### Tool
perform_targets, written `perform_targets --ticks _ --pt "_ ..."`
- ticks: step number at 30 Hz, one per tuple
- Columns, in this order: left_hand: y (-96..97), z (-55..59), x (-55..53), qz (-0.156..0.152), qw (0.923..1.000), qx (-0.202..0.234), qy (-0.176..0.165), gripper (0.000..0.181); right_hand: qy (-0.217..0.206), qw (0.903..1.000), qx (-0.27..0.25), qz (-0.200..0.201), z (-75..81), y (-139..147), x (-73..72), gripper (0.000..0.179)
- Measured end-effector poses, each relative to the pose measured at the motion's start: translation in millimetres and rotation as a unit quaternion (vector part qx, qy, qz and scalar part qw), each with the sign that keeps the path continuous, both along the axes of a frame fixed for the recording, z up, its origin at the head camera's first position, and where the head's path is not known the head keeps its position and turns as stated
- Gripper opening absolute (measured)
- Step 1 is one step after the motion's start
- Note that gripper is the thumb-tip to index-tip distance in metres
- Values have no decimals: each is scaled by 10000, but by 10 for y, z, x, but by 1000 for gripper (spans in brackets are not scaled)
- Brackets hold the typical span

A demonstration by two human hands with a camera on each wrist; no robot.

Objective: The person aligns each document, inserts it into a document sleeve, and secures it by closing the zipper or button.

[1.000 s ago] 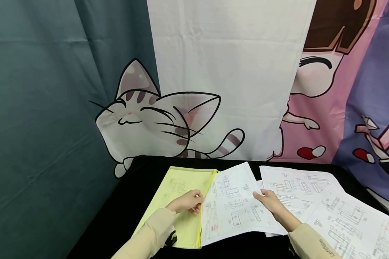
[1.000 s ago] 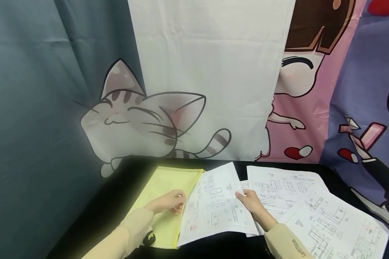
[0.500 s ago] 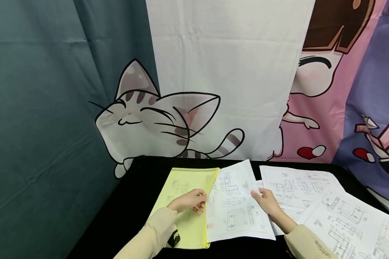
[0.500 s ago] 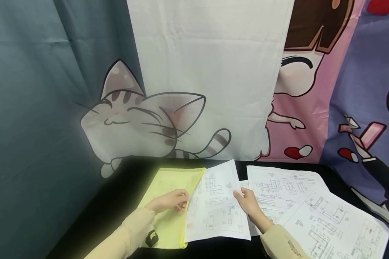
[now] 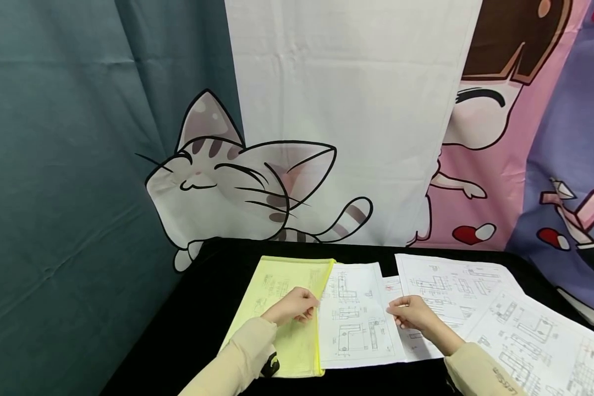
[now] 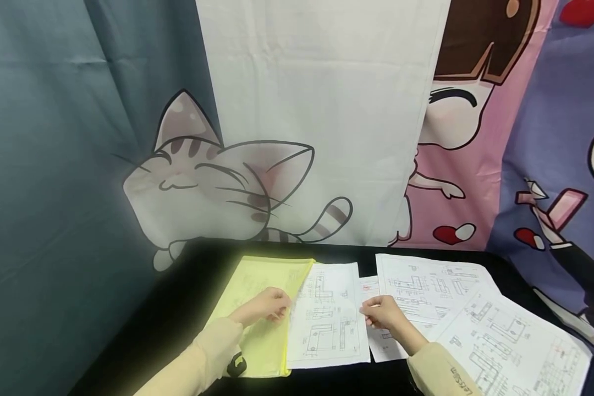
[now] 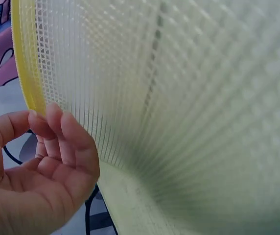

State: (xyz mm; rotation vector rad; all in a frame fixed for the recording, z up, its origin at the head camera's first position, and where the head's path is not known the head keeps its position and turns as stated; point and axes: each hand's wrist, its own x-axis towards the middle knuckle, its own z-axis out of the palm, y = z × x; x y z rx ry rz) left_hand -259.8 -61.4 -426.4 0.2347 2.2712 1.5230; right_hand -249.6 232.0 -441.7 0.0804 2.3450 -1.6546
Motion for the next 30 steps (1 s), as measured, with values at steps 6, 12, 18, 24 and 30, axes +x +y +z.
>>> perform_targets --ticks 6,12,18,24,30 --pt "71 63 59 220 9997 -96 72 23 55 9997 -210 -85 -64 -163 -7 22" --pt "138 94 62 233 9997 45 56 22 -26 9976 -684 92 -81 -321 -6 20" --pt "189 106 38 336 9994 87 12 23 63 9954 -953 90 -52 -546 2 15" --pt "278 169 49 356 9991 222 -51 19 304 9942 -1025 99 -7 -812 -43 13" --pt "397 241 74 401 9988 277 105 19 529 9953 -768 264 37 -1036 -91 8"
